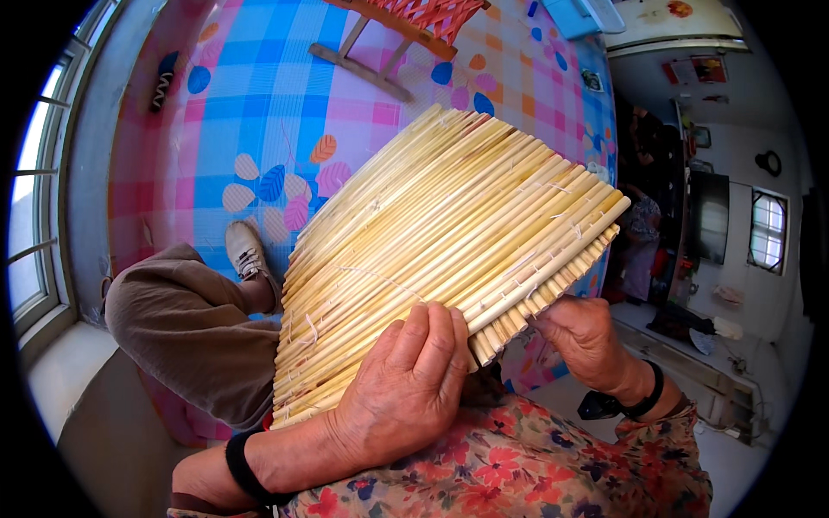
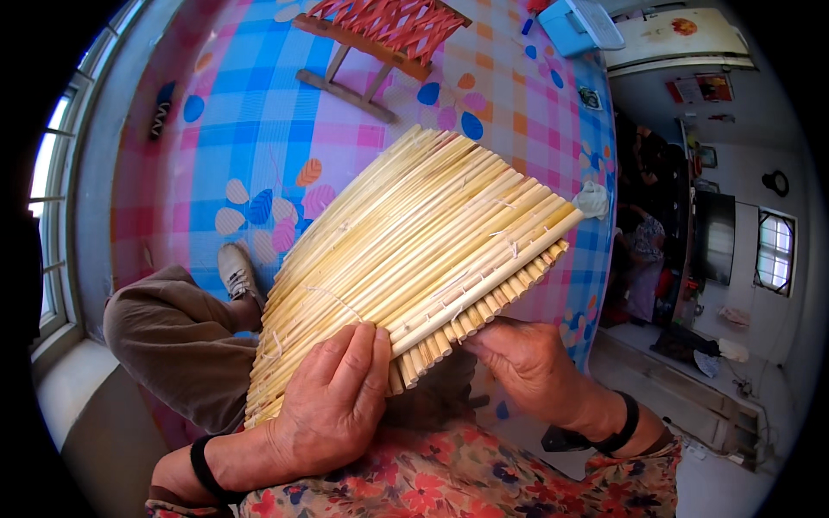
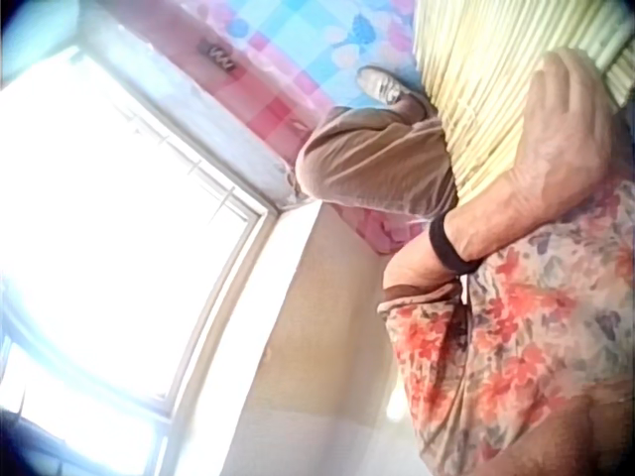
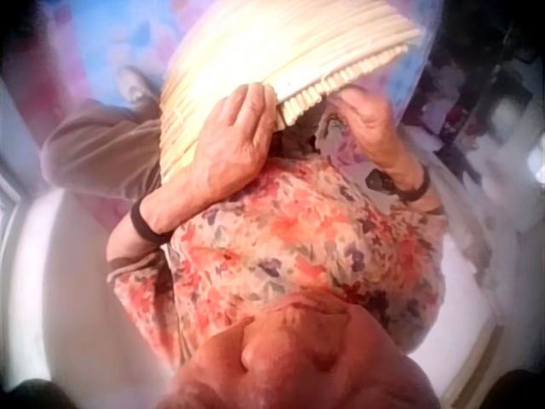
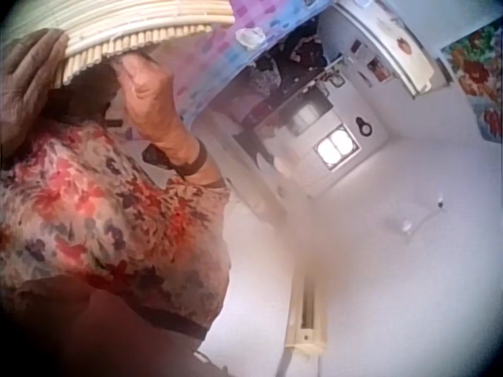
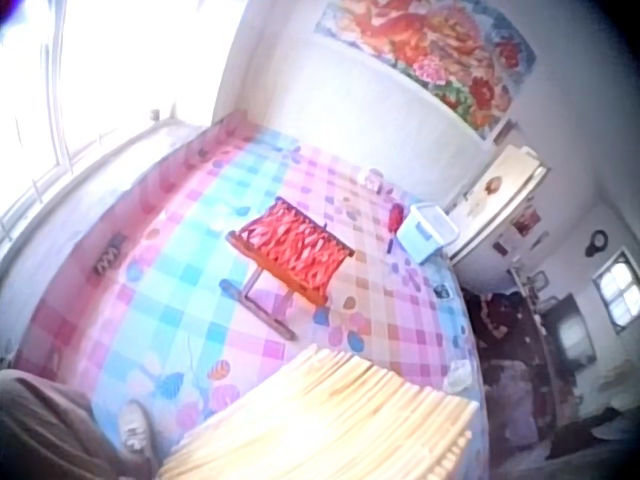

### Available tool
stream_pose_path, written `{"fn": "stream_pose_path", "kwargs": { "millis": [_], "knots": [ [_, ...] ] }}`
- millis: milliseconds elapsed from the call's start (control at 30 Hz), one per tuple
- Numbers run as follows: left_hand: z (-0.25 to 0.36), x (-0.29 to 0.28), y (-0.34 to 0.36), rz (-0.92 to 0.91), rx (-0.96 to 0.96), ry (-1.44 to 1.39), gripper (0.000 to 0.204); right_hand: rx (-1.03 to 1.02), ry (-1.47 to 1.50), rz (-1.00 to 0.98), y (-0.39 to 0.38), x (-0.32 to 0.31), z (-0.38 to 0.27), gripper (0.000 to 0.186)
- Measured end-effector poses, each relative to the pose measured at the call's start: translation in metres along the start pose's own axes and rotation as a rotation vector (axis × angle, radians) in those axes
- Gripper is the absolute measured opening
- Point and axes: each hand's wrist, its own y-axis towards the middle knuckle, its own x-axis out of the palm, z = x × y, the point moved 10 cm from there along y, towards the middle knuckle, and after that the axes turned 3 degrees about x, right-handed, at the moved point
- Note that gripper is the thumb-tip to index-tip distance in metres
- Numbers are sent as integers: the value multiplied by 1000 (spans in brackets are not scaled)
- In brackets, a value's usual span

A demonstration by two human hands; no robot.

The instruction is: The person weaves a mat by threading a cord through a row of reeds, pulling the cord tight, and securing the ends.

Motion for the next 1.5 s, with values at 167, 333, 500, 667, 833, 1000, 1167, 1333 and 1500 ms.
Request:
{"fn": "stream_pose_path", "kwargs": {
  "millis": [167, 333, 500, 667, 833, 1000, 1167, 1333, 1500],
  "knots": [
    [-1, 1, 1, -32, -19, 4, 50, 57, 28, -25, 2, 1, 3, 14],
    [-6, 0, -1, -8, -53, -17, 54, -64, -122, -24, 2, -2, 0, 16],
    [-7, -7, 0, 44, -53, -16, 59, -203, -215, 80, 6, -8, -18, 19],
    [-3, 0, 7, -41, -51, 5, 60, -216, -88, 135, 4, -6, -7, 18],
    [0, 8, 4, -60, -52, 1, 61, -299, -88, 119, -3, -7, -5, 19],
    [-4, 9, 4, -65, -87, -8, 65, -189, -108, 0, -14, -15, 18, 15],
    [-7, 10, 8, -63, -136, -27, 71, -157, 42, 59, -17, -11, 36, 12],
    [-11, 14, 8, -120, -190, -41, 77, -208, 107, 55, -15, -4, 46, 12],
    [-12, 10, 7, -73, -179, -51, 73, -197, 124, 27, -14, 3, 46, 11]
  ]
}}
